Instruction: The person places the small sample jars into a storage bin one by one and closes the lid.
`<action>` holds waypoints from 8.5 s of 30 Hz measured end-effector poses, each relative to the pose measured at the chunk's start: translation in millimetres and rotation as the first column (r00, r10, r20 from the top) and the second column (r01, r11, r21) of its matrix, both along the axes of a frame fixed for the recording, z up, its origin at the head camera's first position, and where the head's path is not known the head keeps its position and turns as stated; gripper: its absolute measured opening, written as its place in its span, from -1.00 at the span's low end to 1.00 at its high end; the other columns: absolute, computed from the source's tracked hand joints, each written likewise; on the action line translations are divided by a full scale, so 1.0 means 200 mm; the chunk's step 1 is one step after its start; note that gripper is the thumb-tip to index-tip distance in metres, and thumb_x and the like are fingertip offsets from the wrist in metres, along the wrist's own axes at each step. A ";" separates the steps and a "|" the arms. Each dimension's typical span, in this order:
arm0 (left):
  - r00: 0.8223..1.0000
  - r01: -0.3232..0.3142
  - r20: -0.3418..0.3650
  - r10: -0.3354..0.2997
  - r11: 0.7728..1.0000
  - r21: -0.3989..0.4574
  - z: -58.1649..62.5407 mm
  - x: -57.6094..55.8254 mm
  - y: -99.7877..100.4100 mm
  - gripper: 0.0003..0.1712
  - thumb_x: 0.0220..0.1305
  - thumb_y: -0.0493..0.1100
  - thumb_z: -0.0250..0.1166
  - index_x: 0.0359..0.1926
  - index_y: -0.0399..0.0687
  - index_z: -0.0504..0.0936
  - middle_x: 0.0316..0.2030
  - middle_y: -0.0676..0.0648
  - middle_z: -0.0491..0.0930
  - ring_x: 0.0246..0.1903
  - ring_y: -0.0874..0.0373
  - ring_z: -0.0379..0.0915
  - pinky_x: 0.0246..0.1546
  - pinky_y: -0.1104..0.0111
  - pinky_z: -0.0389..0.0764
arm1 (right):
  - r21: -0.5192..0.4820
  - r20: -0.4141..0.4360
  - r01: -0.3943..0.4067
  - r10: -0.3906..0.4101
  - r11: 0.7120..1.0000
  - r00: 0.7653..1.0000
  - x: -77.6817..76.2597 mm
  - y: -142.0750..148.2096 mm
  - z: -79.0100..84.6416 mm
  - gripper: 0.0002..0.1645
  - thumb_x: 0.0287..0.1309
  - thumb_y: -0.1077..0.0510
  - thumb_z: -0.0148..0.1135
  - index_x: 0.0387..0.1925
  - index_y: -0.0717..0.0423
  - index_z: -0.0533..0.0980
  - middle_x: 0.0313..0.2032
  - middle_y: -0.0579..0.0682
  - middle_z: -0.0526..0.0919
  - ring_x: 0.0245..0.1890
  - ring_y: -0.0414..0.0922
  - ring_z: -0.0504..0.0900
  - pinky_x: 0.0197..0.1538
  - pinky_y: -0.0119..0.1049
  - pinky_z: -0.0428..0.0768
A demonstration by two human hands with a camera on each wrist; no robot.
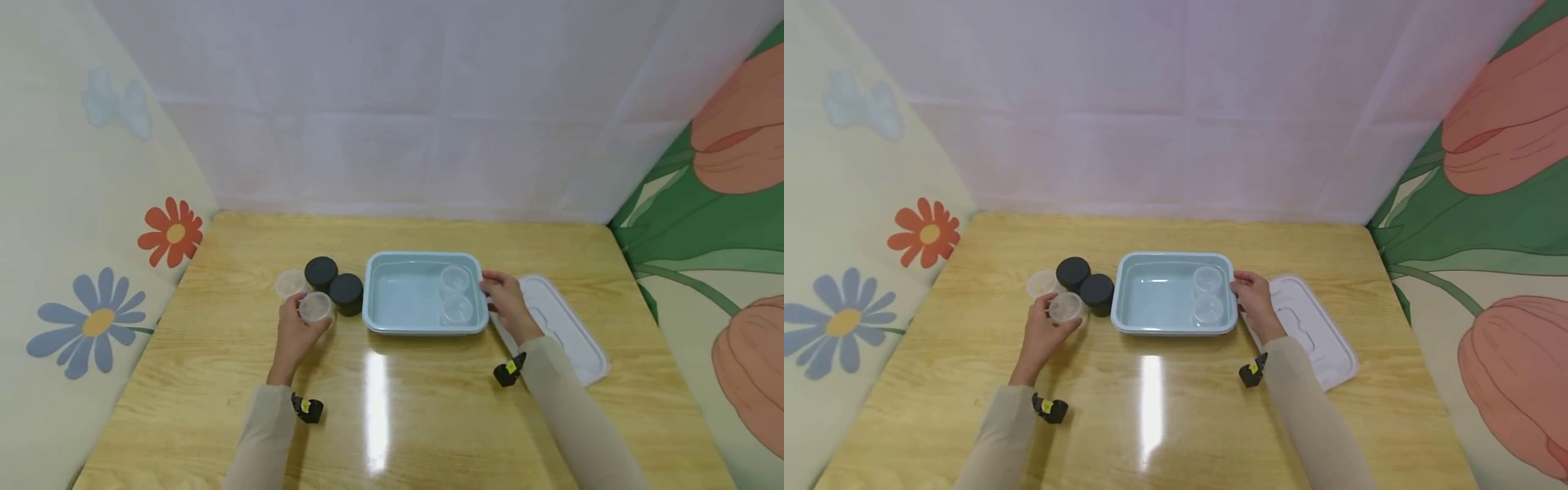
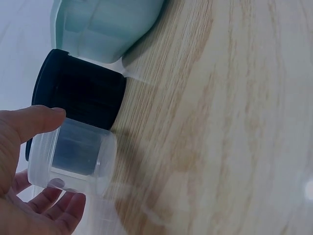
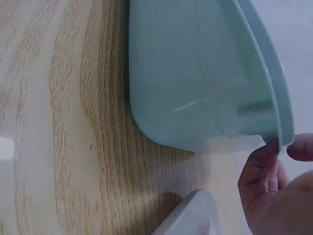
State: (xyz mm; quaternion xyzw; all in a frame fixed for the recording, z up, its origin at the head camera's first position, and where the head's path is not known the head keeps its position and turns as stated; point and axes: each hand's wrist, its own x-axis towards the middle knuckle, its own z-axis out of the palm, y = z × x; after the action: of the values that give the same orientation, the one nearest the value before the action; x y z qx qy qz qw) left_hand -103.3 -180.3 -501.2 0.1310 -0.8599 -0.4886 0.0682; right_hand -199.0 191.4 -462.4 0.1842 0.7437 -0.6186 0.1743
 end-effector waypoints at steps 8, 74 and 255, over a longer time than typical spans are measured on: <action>0.999 0.017 -0.033 -0.018 1.000 -0.013 0.01 0.01 -0.01 -0.17 -0.10 -0.33 0.44 0.20 -0.42 0.25 0.03 -0.43 0.31 0.04 -0.23 0.26 0.05 -0.04 0.35 | -0.002 -0.006 -0.004 0.004 1.000 1.000 -0.01 -0.02 0.00 -0.48 0.34 0.21 -0.01 0.31 0.17 0.29 0.00 0.02 0.49 -0.27 -0.25 0.46 -0.32 -0.44 0.55; 0.930 0.240 -0.265 -0.253 0.967 -0.079 0.46 -0.04 0.33 -0.21 -0.04 -0.24 0.48 0.22 -0.26 0.32 -0.03 -0.29 0.34 -0.20 -0.01 0.29 -0.25 0.23 0.44 | -0.025 -0.021 0.016 -0.017 1.000 1.000 0.00 -0.01 0.00 -0.47 0.32 0.22 -0.01 0.31 0.16 0.29 0.02 0.05 0.48 -0.29 -0.27 0.45 -0.37 -0.47 0.53; 0.994 -0.099 0.041 0.103 0.992 -0.084 0.21 -0.14 -0.12 -0.16 0.09 -0.19 0.35 0.33 -0.30 0.16 0.23 -0.42 0.15 0.19 -0.29 0.09 0.16 -0.15 0.31 | -0.010 -0.019 0.016 -0.016 1.000 1.000 0.01 -0.03 -0.02 -0.48 0.33 0.23 -0.02 0.30 0.19 0.30 0.13 0.11 0.46 -0.17 -0.25 0.48 -0.31 -0.49 0.54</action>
State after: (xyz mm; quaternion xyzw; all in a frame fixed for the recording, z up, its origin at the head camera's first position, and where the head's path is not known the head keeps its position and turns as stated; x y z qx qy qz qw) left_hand -131.3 -204.0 -458.4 0.1823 -0.8727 -0.4460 0.0787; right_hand -196.9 184.4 -467.3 0.1836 0.7407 -0.6253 0.1632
